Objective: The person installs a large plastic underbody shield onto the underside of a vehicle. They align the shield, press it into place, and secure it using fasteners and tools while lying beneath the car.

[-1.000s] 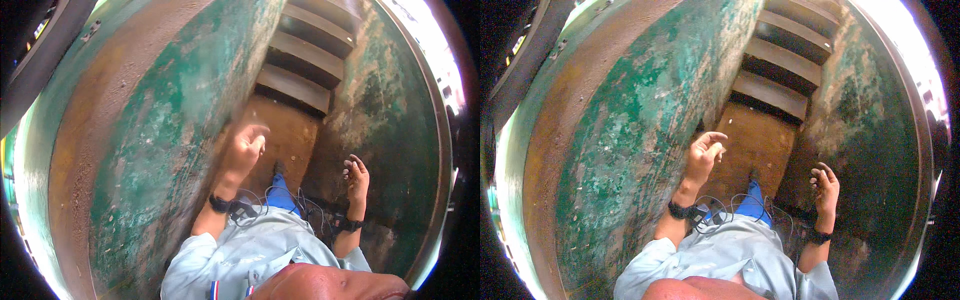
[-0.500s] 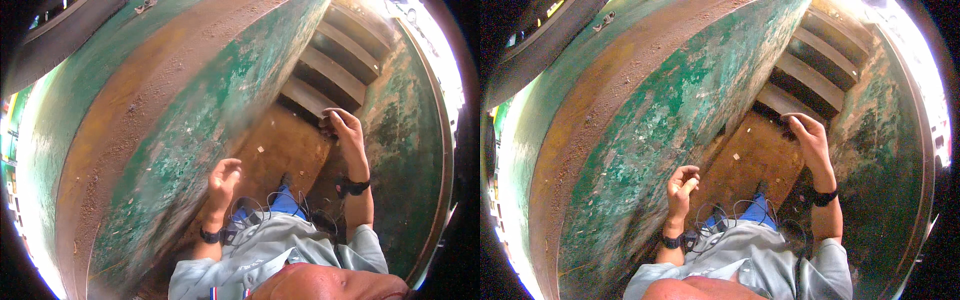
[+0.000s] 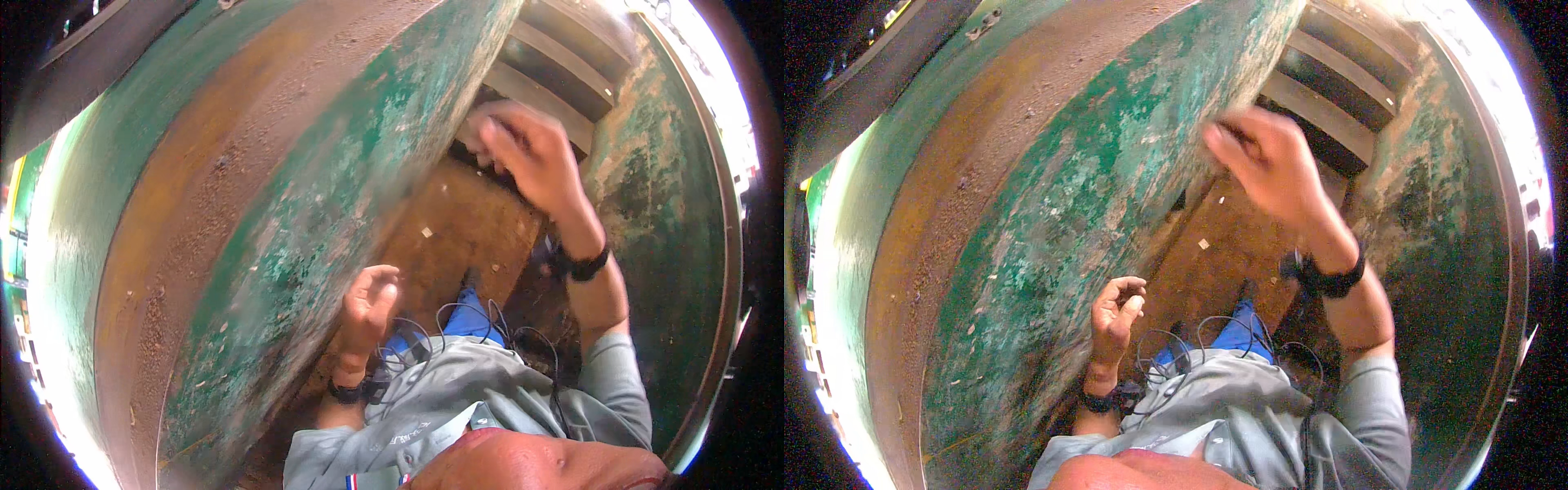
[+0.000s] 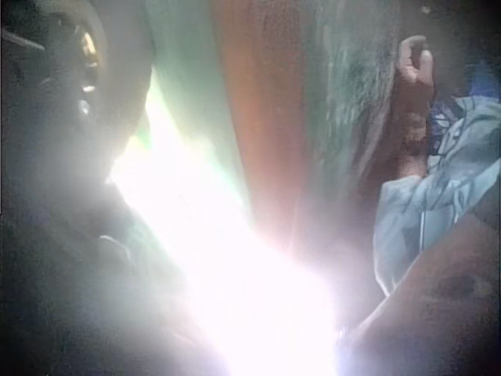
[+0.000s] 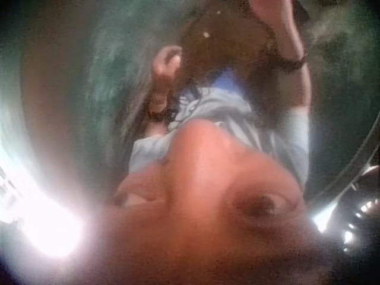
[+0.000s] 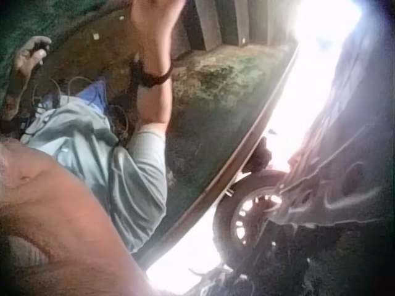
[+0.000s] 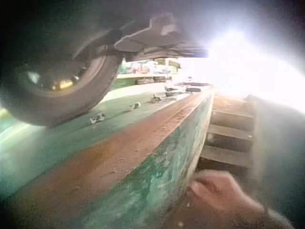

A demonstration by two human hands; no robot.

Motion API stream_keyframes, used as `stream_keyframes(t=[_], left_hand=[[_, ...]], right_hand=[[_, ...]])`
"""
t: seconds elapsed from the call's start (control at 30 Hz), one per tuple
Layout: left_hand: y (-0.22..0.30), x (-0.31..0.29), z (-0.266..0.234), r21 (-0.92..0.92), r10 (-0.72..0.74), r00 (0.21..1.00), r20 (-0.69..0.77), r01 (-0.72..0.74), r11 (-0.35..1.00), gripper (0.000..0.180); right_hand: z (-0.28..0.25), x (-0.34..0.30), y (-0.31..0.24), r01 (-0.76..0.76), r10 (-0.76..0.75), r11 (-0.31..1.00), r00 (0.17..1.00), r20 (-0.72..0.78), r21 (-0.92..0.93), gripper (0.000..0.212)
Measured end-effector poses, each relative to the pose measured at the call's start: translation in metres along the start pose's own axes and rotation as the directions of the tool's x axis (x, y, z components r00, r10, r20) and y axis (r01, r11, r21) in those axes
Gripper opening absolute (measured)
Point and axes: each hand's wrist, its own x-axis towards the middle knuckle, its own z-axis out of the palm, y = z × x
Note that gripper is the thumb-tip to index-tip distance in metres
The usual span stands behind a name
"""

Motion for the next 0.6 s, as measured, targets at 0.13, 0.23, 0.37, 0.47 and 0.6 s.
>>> stream_keyframes(t=[0.13,0.23,0.37,0.47,0.6], left_hand=[[0.007,-0.024,-0.003,0.01,0.061,0.995,-0.084,-0.06,0.998,0.024],[-0.001,-0.046,-0.015,0.112,0.082,0.985,-0.152,-0.065,0.992,0.025],[-0.012,-0.07,-0.029,0.008,0.04,0.962,-0.268,-0.04,0.999,0.025],[-0.012,-0.082,-0.035,-0.091,0.006,0.944,-0.331,-0.039,0.995,0.025],[-0.019,-0.084,-0.043,-0.056,0.016,0.939,-0.345,-0.037,0.998,0.031]], right_hand=[[0.013,0.122,-0.077,0.249,-0.233,0.964,0.959,0.16,-0.094,0.04],[0.035,0.208,-0.115,0.303,-0.238,0.926,0.93,0.279,-0.223,0.045],[0.086,0.301,-0.118,0.408,-0.257,0.854,0.871,0.419,-0.324,0.045],[0.089,0.28,-0.151,0.408,-0.178,0.865,0.794,0.581,-0.293,0.041],[0.136,0.328,-0.131,0.681,-0.342,0.503,0.722,0.601,-0.532,0.04]])
